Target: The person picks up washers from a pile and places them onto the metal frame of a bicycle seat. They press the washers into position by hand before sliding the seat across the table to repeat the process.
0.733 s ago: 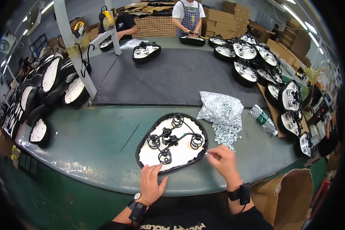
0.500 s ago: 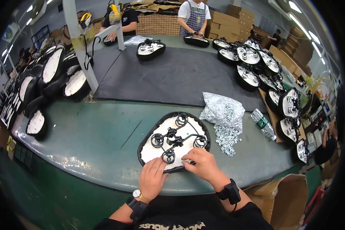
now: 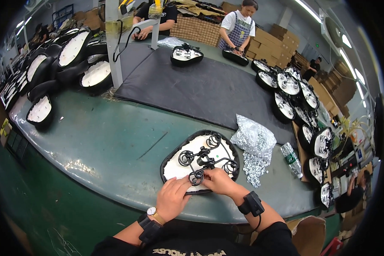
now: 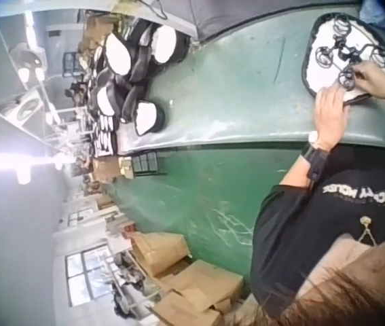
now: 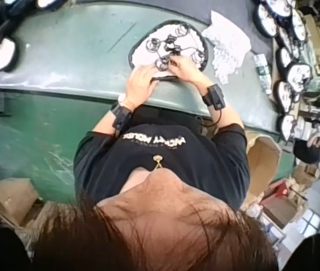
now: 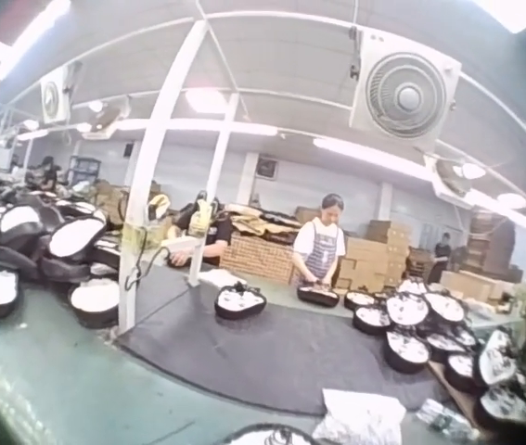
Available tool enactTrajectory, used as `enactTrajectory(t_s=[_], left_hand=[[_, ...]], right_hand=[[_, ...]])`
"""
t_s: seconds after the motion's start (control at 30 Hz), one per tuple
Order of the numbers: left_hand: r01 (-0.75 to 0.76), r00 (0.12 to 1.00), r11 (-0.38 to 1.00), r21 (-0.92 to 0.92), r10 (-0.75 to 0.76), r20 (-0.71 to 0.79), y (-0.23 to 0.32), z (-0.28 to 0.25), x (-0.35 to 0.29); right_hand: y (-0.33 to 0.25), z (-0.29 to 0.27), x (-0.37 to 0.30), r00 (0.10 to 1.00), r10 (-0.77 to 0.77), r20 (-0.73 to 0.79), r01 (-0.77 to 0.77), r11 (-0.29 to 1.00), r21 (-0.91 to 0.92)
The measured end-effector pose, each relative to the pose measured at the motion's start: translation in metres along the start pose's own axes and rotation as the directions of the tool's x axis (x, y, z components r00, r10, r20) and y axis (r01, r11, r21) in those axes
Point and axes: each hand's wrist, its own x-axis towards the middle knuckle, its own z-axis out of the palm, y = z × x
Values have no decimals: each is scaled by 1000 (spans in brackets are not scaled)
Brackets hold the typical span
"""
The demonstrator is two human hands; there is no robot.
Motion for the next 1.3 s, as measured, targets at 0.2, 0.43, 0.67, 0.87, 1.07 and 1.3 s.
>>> enactTrajectory(t_s=[0.2,0.43,0.67,0.87,1.07,1.3], left_hand=[[-11,1000,1000,-19,11,-1,-5,0,1],[-61,997,992,107,65,-39,1,12,0],[12,1000,994,107,-9,-22,3,14,1],[-38,999,995,96,41,-33,6,9,11],[19,999,968,251,-7,-49,18,11,4],[81,996,963,256,-69,-53,26,13,3]], right_hand=[[13,5,7,995,-95,22,96,994,-52],[1,11,6,985,159,64,-165,982,91],[3,6,-17,985,14,-173,9,991,135],[-12,-13,-37,938,-314,-147,279,935,-217],[-14,-1,-34,921,-390,0,348,821,-453],[-9,7,-36,875,-481,-50,405,785,-470]])
